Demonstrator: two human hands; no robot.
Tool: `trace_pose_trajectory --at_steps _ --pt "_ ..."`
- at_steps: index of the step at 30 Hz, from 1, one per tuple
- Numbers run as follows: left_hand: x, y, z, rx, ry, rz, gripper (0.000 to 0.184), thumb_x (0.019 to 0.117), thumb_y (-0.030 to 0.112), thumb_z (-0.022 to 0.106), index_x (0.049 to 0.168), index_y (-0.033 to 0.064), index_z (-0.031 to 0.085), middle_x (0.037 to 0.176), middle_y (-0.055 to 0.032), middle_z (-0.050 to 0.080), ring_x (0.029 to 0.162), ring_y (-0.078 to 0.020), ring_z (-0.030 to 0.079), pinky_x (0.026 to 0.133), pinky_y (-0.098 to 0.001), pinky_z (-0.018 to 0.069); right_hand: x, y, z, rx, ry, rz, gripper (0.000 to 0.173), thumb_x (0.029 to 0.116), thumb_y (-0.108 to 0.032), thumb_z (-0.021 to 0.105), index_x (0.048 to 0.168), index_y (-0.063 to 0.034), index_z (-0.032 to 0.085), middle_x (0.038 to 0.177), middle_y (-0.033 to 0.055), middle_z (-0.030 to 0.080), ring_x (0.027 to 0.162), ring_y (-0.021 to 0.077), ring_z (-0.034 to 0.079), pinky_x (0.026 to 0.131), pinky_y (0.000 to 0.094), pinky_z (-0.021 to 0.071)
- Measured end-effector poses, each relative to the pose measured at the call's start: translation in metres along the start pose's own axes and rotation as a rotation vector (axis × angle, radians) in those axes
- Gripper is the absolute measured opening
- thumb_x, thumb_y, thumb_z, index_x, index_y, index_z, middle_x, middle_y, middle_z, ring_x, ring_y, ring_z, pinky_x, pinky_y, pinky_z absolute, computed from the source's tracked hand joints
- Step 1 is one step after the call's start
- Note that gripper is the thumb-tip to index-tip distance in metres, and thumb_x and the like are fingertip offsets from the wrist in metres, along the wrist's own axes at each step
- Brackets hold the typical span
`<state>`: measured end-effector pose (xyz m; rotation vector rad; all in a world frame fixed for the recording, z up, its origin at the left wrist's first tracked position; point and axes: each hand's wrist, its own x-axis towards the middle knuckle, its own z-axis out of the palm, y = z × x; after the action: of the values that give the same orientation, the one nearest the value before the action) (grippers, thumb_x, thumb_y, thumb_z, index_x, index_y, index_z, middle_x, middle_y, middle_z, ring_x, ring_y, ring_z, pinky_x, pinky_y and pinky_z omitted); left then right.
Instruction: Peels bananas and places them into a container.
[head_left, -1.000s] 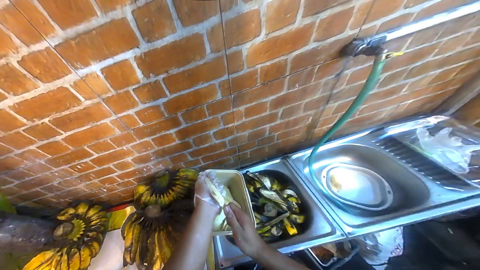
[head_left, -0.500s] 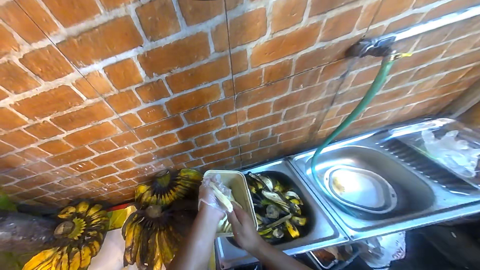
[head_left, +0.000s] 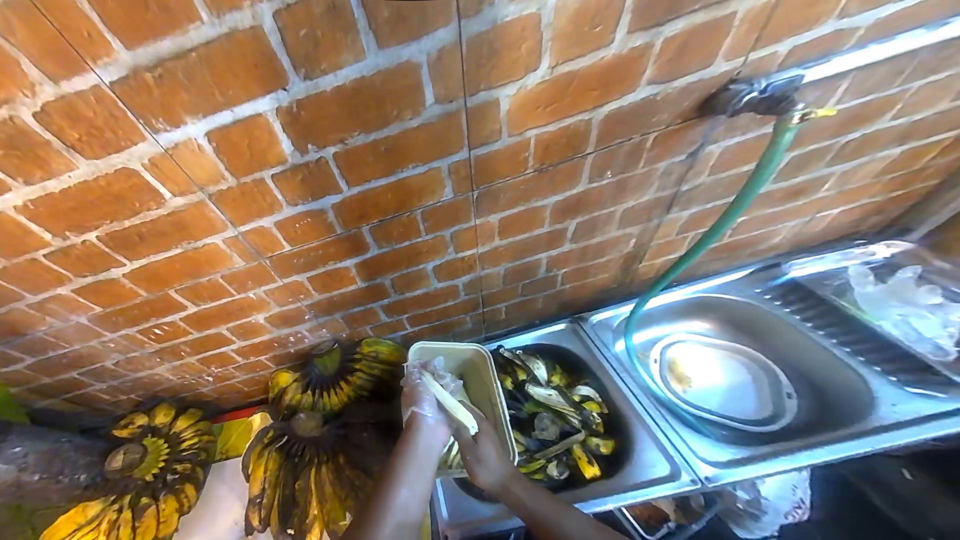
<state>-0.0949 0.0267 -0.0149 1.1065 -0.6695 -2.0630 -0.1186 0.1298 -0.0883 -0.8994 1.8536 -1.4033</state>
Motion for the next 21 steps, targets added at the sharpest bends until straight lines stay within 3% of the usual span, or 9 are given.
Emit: trace_pose_trajectory --at_steps 2,5,8,10,11,13,16,18,21 --pt "0.003 -0.002 -0.003 0.032 0.026 0.014 0.038 0.1103 0.042 0.038 0.095 0.0131 0.057 0.070 -0.0037 0.055 0.055 -0.0164 0.055 0.053 -0.0322 0.0511 0.002 0.004 0.000 0.007 -0.018 -0.005 0.038 0.1051 -0.020 0.050 0.138 -0.0032 0.060 0.125 0.0128 0.070 0.117 0.0139 0.066 0.105 0.0339 0.0516" --pt "0.009 -0.009 -0.010 0.124 0.023 0.050 0.042 0.1109 0.044 0.035 0.101 0.0108 0.059 0.075 -0.0062 0.061 0.061 -0.0180 0.059 0.057 -0.0337 0.0529 0.010 0.017 0.001 -0.007 -0.017 -0.077 0.033 0.1036 -0.020 0.054 0.130 -0.0021 0.064 0.121 0.0119 0.070 0.115 0.0139 0.066 0.105 0.0338 0.0519" --pt "0.020 -0.019 -0.024 0.388 -0.076 0.140 0.047 0.1121 0.041 0.033 0.125 0.0098 0.065 0.106 -0.0087 0.075 0.094 -0.0209 0.071 0.084 -0.0407 0.0575 0.016 0.032 -0.010 -0.166 -0.004 -0.037 0.033 0.1004 -0.024 0.057 0.125 -0.0044 0.066 0.114 0.0132 0.071 0.109 0.0220 0.068 0.099 0.0447 0.0550" --pt "0.028 -0.024 -0.038 0.768 -0.050 0.310 0.043 0.1112 0.040 0.037 0.135 0.0172 0.064 0.128 -0.0039 0.070 0.116 -0.0200 0.065 0.099 -0.0458 0.0522 0.020 0.039 -0.024 -0.391 -0.024 0.052 0.043 0.0943 -0.025 0.066 0.134 -0.0072 0.062 0.116 0.0167 0.072 0.109 0.0307 0.070 0.097 0.0537 0.0562" --pt "0.030 -0.023 -0.046 0.941 0.002 0.404 0.041 0.1103 0.038 0.041 0.139 0.0185 0.063 0.135 -0.0062 0.066 0.124 -0.0247 0.061 0.105 -0.0514 0.0489 0.024 0.041 -0.030 -0.525 -0.045 0.107 0.052 0.0912 -0.026 0.068 0.140 -0.0098 0.058 0.117 0.0188 0.071 0.108 0.0360 0.070 0.095 0.0584 0.0560" --pt "0.028 -0.018 -0.070 1.133 0.023 0.545 0.041 0.1087 0.031 0.046 0.145 0.0173 0.059 0.148 -0.0082 0.057 0.137 -0.0275 0.053 0.115 -0.0527 0.0403 0.029 0.044 -0.040 -0.743 -0.073 0.147 0.049 0.0999 -0.035 0.060 0.142 -0.0107 0.055 0.119 0.0218 0.070 0.112 0.0422 0.068 0.094 0.0631 0.0542" --pt "0.021 -0.016 -0.123 0.998 0.022 0.633 0.033 0.1025 0.024 0.059 0.134 0.0164 0.068 0.134 -0.0018 0.068 0.125 -0.0143 0.062 0.110 -0.0391 0.0497 0.033 0.056 -0.051 -0.936 -0.030 0.102 0.043 0.1065 -0.033 0.048 0.140 -0.0085 0.059 0.129 0.0225 0.067 0.123 0.0448 0.061 0.102 0.0626 0.0494" --pt "0.016 -0.013 -0.166 0.896 0.046 0.630 0.029 0.1004 0.015 0.061 0.128 0.0084 0.070 0.117 -0.0041 0.074 0.107 -0.0138 0.071 0.099 -0.0366 0.0587 0.035 0.059 -0.056 -0.985 0.017 0.118 0.041 0.1065 -0.030 0.047 0.140 -0.0106 0.059 0.131 0.0202 0.066 0.124 0.0430 0.062 0.102 0.0606 0.0503" --pt "0.005 -0.005 -0.237 1.081 0.223 0.416 0.030 0.1034 0.022 0.059 0.129 0.0095 0.069 0.116 -0.0054 0.075 0.106 -0.0161 0.072 0.098 -0.0387 0.0581 0.031 0.045 -0.054 -0.848 0.025 0.138 0.043 0.1080 -0.036 0.044 0.140 -0.0109 0.057 0.122 0.0189 0.069 0.108 0.0397 0.069 0.090 0.0607 0.0557"
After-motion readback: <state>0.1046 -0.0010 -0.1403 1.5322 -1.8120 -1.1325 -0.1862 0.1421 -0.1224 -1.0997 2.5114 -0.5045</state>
